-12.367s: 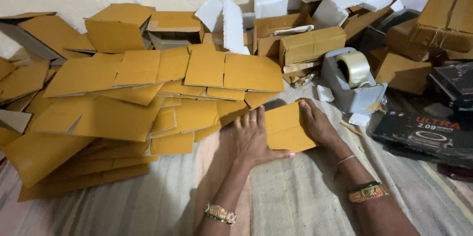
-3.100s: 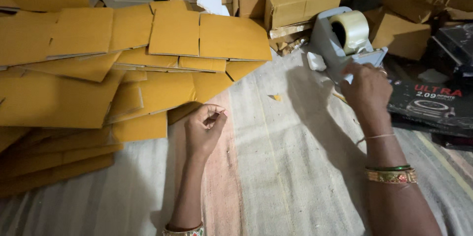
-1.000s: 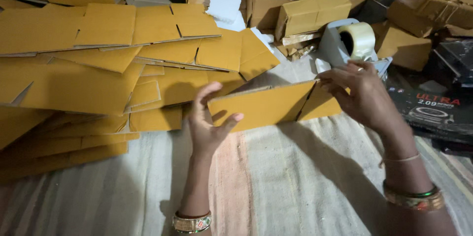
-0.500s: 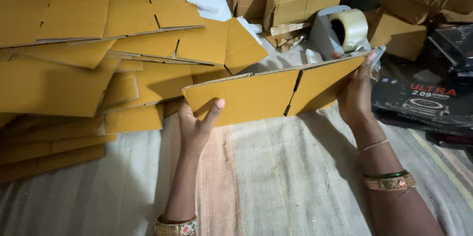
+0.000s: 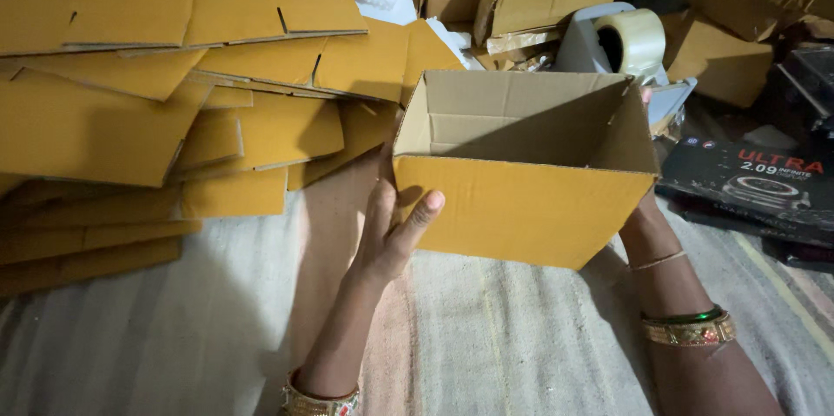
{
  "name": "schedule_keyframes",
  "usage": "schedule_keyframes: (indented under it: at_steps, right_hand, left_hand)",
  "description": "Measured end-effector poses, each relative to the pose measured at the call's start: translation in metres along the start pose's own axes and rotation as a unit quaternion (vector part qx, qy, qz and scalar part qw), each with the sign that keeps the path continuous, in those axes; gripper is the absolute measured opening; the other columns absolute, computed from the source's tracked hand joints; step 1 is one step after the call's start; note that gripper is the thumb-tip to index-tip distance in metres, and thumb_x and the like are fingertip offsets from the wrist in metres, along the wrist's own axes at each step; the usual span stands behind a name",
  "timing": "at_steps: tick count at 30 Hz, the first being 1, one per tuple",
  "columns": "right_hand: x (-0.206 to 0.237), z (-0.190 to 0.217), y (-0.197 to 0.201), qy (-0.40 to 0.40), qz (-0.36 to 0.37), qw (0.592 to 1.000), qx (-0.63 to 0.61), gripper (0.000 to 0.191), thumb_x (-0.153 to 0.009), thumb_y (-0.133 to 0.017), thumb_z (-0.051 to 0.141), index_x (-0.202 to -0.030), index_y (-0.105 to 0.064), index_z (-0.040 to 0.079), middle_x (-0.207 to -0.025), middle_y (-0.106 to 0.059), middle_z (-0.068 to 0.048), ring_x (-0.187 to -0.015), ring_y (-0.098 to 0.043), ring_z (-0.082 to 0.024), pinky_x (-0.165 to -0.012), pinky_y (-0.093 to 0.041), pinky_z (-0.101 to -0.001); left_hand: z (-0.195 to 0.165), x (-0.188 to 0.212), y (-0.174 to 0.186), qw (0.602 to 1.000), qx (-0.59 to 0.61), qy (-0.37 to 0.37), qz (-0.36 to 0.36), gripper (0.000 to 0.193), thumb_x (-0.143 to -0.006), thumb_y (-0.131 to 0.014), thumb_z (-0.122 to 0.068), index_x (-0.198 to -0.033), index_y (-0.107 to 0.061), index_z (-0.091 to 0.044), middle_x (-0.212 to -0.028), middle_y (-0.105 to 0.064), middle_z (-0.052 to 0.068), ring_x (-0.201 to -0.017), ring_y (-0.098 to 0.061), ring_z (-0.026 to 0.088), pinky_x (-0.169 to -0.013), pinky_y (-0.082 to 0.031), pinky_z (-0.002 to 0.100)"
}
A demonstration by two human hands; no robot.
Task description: The person picks flat pre-cut yellow cardboard boxes one at a time from a large pile, folds the side panels and end flaps inward by hand to form each open rectangular box, presses the folds flat, and sets the formed box aside, repeating the cycle across the clip.
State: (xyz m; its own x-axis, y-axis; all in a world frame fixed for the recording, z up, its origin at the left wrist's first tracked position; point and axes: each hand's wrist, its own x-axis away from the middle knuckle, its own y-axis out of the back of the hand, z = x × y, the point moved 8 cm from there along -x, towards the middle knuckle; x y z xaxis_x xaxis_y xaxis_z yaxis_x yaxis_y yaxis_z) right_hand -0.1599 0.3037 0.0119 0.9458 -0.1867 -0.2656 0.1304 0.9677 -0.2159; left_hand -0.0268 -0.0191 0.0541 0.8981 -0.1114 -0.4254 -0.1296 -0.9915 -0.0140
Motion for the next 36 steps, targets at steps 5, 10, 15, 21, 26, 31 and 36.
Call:
schedule_keyframes:
  at_steps: [5,10,15,21,26,31,36]
  right_hand:
    - [0.005,-0.014,-0.003,-0.019,0.028,0.999,-0.003,0.079,-0.104,-0.046,0.062,-0.155,-0.040,0.002,-0.144,-0.049,-0.004,-0.126,-0.045,-0.014,-0.106,-0.040,-0.0293]
    - [0.012,-0.019,-0.009,-0.028,0.051,0.998,-0.012,0.072,-0.106,-0.050,0.056,-0.154,-0.044,0.003,-0.140,-0.052,-0.003,-0.121,-0.050,-0.012,-0.103,-0.043,-0.0277]
    - [0.004,-0.001,-0.019,-0.006,0.068,0.997,-0.044,0.064,-0.107,-0.053,0.049,-0.152,-0.048,0.003,-0.136,-0.056,-0.001,-0.116,-0.054,-0.011,-0.100,-0.047,-0.0261]
    - [0.020,0.026,-0.038,-0.005,0.162,0.975,-0.153,0.060,-0.108,-0.057,0.045,-0.152,-0.049,0.006,-0.134,-0.060,0.002,-0.115,-0.058,-0.009,-0.100,-0.050,-0.0245]
    - [0.038,0.042,-0.052,0.013,0.153,0.988,-0.004,0.064,-0.109,-0.062,0.041,-0.161,-0.045,0.008,-0.116,-0.054,-0.004,-0.103,-0.053,-0.013,-0.089,-0.047,-0.0264]
    - [0.058,0.065,-0.082,0.031,0.207,0.976,0.059,0.069,-0.094,-0.075,0.016,-0.153,-0.040,0.005,-0.141,-0.060,-0.014,-0.132,-0.059,-0.019,-0.108,-0.049,-0.0304]
    - [0.064,0.070,-0.088,-0.054,0.192,0.976,0.091,0.066,-0.086,-0.074,0.003,-0.146,-0.048,0.003,-0.131,-0.066,-0.013,-0.124,-0.063,-0.020,-0.099,-0.054,-0.0346]
  left_hand:
    - [-0.033,0.005,-0.016,0.995,0.015,-0.100,-0.008,0.118,-0.095,-0.064,-0.068,-0.166,0.005,-0.004,-0.175,-0.012,0.024,-0.162,-0.023,0.034,-0.131,-0.028,0.046]
    - [-0.047,0.016,-0.014,0.972,-0.113,-0.199,-0.061,0.111,-0.099,-0.064,-0.062,-0.167,-0.004,0.002,-0.176,-0.011,0.025,-0.162,-0.017,0.033,-0.138,-0.021,0.044]
    - [-0.044,0.018,-0.006,0.968,-0.090,-0.217,-0.092,0.105,-0.100,-0.066,-0.062,-0.167,-0.018,0.003,-0.169,-0.030,0.026,-0.159,-0.035,0.034,-0.130,-0.028,0.044]
    - [-0.049,0.022,0.008,0.954,-0.110,-0.252,-0.116,0.090,-0.100,-0.067,-0.057,-0.159,-0.033,0.002,-0.168,-0.034,0.021,-0.156,-0.031,0.029,-0.133,-0.023,0.042]
    - [-0.043,0.019,0.018,0.963,-0.042,-0.238,-0.120,0.079,-0.097,-0.073,-0.052,-0.150,-0.048,0.000,-0.158,-0.048,0.020,-0.153,-0.042,0.028,-0.134,-0.027,0.043]
    - [-0.042,0.017,0.005,0.960,-0.114,-0.248,-0.056,0.042,-0.092,-0.075,-0.040,-0.120,-0.071,-0.010,-0.125,-0.075,0.009,-0.134,-0.065,0.021,-0.130,-0.034,0.045]
    - [-0.032,0.015,0.004,0.969,-0.137,-0.203,-0.035,0.031,-0.094,-0.069,-0.042,-0.103,-0.076,-0.013,-0.109,-0.080,0.003,-0.126,-0.071,0.020,-0.133,-0.028,0.055]
